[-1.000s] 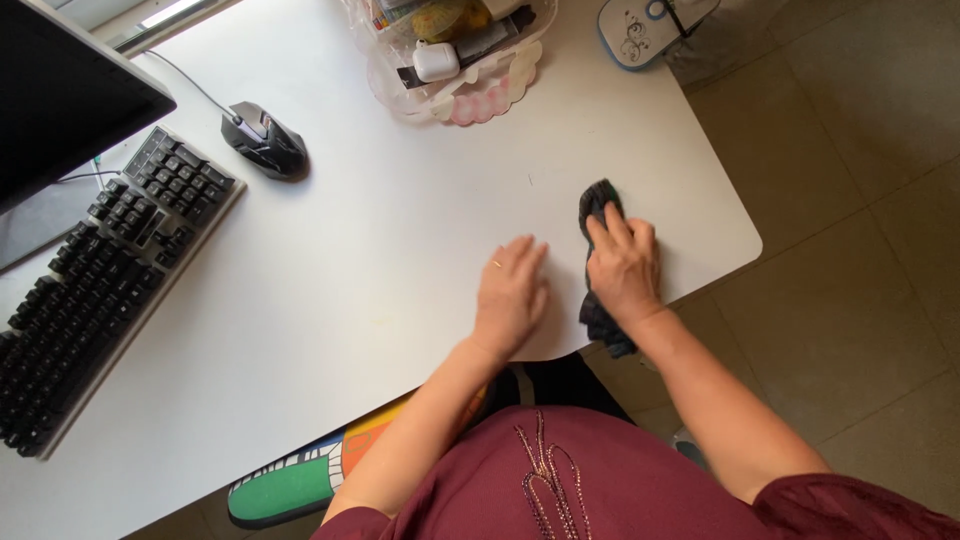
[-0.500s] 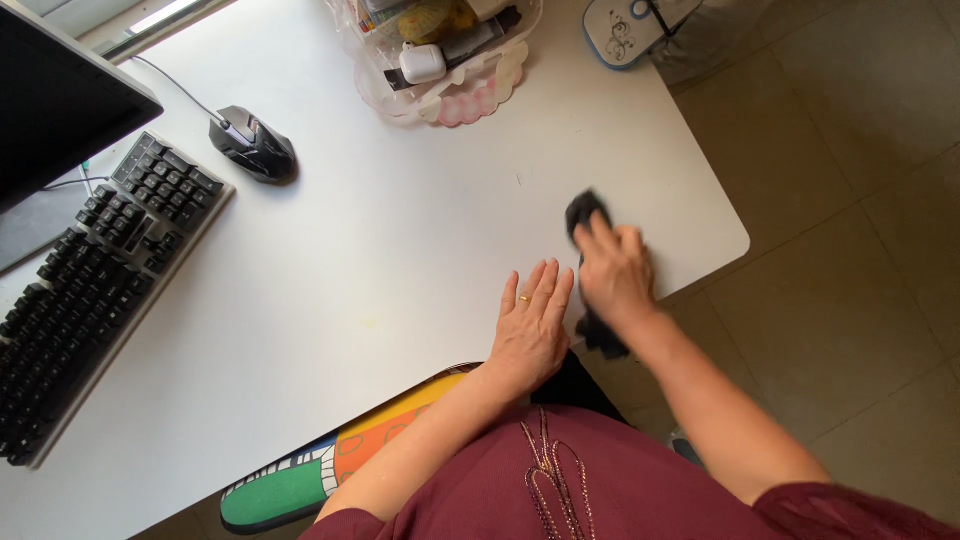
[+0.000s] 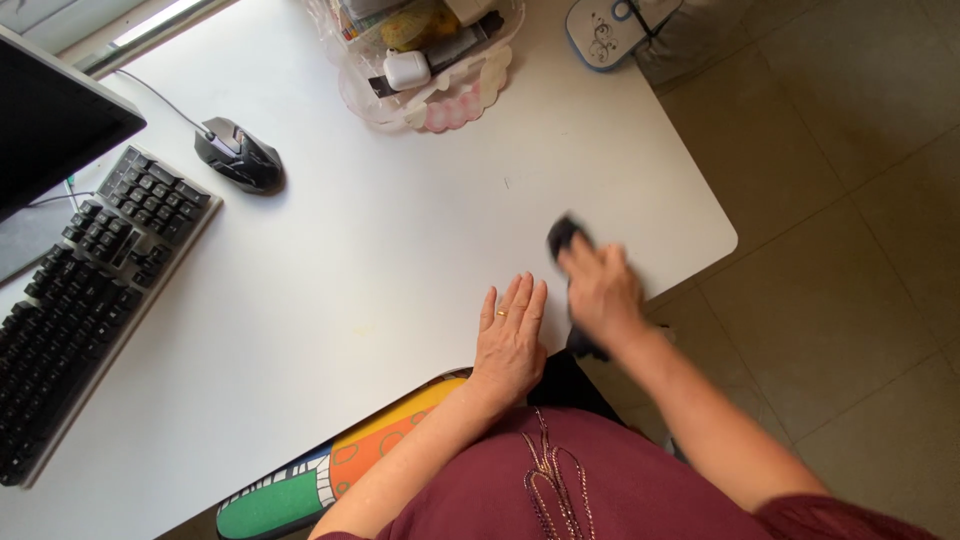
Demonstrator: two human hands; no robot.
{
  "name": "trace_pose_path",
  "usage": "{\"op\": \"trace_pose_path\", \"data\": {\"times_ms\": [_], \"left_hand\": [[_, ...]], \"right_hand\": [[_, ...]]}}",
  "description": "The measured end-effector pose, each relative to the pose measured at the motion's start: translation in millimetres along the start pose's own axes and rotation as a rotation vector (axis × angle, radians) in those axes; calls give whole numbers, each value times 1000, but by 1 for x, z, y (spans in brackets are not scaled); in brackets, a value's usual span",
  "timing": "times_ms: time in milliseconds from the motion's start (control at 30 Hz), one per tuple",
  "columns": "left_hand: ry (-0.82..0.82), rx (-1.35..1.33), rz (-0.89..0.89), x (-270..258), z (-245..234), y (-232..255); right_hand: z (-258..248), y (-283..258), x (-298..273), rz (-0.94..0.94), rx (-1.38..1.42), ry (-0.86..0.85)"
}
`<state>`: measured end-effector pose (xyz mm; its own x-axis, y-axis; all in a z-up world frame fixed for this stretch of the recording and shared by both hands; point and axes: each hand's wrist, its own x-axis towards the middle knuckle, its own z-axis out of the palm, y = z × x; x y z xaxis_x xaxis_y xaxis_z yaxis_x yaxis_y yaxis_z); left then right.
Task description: The person wipes a white desk surface with a dark cloth, moving a plastic container and a computer mouse to reach different areas. They continue wiping around the keyboard and monitor base, then wipe the area under the keyboard after moving it aside.
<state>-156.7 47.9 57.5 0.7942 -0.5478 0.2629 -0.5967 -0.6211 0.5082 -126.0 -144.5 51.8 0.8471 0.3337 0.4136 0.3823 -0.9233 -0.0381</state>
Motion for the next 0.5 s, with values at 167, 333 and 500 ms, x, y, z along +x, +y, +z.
{"op": "trace_pose_path", "data": {"times_ms": [167, 333, 500], "left_hand": [[84, 54, 5, -1, -1, -2], [82, 17, -1, 0, -2, -2], [94, 19, -31, -4, -2, -5]], "right_hand": [[-11, -55, -46, 79, 69, -105], [8, 22, 7, 144, -69, -2], [-4, 2, 10, -57, -186, -1]]}}
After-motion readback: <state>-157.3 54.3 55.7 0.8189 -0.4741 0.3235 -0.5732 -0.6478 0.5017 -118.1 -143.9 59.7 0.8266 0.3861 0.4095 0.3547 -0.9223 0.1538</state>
